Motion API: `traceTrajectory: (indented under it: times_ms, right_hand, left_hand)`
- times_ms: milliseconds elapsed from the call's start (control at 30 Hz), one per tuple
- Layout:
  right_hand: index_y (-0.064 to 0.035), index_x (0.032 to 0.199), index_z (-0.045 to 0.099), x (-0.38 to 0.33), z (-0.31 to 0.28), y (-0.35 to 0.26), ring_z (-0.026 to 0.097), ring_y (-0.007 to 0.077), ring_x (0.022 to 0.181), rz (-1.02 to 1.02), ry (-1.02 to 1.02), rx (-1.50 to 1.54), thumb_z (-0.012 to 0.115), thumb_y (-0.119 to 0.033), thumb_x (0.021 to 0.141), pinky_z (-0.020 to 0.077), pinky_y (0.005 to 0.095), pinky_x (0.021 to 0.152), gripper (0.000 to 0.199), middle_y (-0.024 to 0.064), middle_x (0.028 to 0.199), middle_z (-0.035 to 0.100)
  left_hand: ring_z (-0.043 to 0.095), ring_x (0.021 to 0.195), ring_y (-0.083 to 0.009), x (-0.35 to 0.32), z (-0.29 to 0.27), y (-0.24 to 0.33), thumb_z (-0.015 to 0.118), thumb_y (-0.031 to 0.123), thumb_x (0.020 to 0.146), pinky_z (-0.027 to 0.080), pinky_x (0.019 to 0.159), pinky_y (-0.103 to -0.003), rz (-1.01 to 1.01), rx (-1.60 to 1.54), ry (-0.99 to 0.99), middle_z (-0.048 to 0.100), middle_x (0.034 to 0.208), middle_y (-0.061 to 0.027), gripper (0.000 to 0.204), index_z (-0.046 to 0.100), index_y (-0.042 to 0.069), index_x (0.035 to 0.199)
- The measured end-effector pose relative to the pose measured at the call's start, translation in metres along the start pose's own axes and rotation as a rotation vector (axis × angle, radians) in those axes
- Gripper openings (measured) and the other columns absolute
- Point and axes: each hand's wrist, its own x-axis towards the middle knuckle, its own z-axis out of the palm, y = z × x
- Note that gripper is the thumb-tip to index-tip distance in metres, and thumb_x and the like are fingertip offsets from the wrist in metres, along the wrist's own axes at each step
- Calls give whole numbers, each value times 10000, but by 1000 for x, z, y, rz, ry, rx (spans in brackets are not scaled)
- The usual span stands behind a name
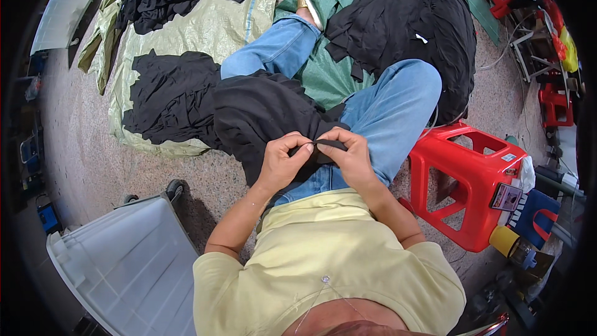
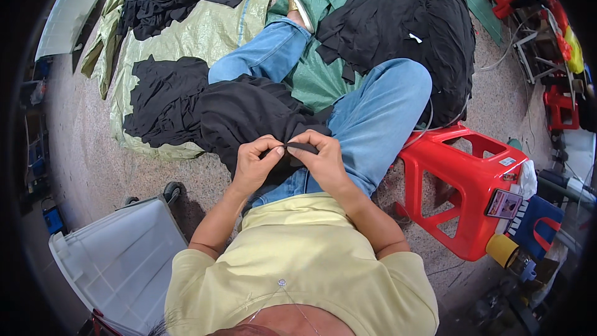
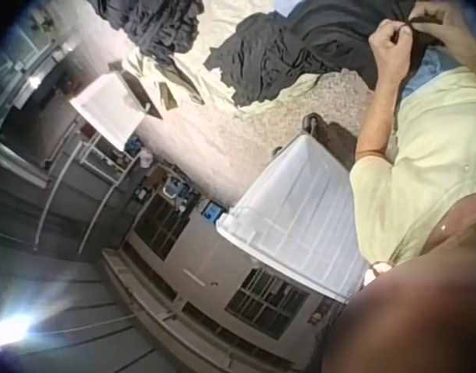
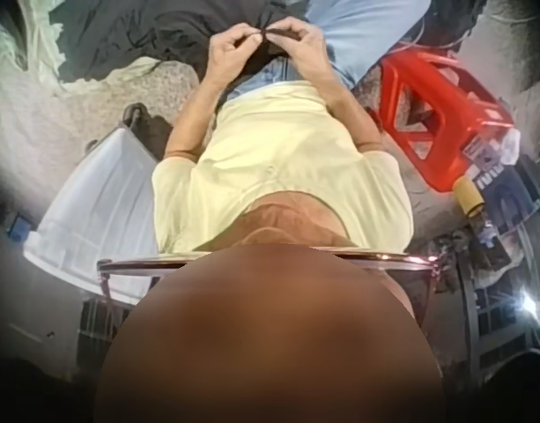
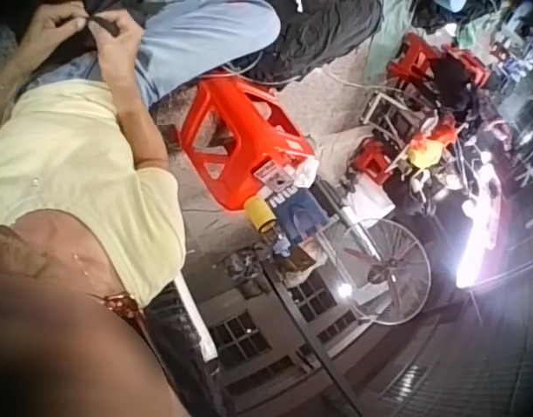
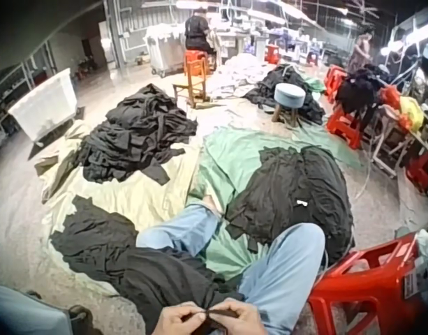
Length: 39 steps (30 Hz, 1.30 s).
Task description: Inspecting and sorting various pieces of black fabric while seated.
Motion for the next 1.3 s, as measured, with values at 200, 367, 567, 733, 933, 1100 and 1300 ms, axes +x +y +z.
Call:
traceTrajectory:
  times_ms: [200,367,567,733,933,1100,1300]
  right_hand:
    - [18,913,715,-1,7,-5,580,79,782,-177,100,-211,710,39,810,450,219,700,105,-3,820,625]
    - [23,917,711,-3,7,-4,567,72,746,-254,121,-265,726,16,799,440,224,661,119,8,813,632]
    - [11,903,700,0,-1,12,548,54,722,45,75,124,704,-47,869,434,219,649,67,-39,802,633]
    - [-26,1251,569,4,7,2,581,57,844,-26,-26,112,662,-20,899,451,180,774,364,17,970,645]
    - [-45,1011,653,-8,-18,-49,654,369,768,-225,-462,-735,711,-53,779,511,376,675,239,173,849,658]
    - [3,952,709,-85,-91,-179,689,254,737,-626,-268,-191,753,-93,724,532,337,672,252,125,871,705]
    - [-12,999,693,23,-140,-231,678,196,844,-553,47,-212,709,-119,817,547,298,822,212,107,976,711]
  left_hand:
    - [587,715,-34,-1,16,-6,657,28,890,453,658,-175,-492,-821,179,692,847,-2,94,716,-19,946]
    - [602,739,-39,-1,19,-3,648,21,885,469,700,-178,-517,-1003,137,698,867,-8,84,702,-7,944]
    - [585,755,-26,-2,20,-11,656,22,887,452,709,-171,-425,-939,145,687,864,6,57,696,7,924]
    - [557,709,-17,7,18,5,682,39,889,437,659,-175,-428,-762,209,666,802,27,42,700,15,861]
    - [526,1208,-288,12,-3,24,858,394,681,326,1070,-423,305,225,110,617,1210,-93,628,639,59,1164]
    - [539,1282,-322,7,-39,90,847,559,569,156,1162,-615,419,686,-278,602,1313,-131,1081,429,109,1459]
    - [630,992,-331,-21,-21,51,818,347,672,484,808,-448,252,583,-674,657,987,-128,742,517,95,1302]
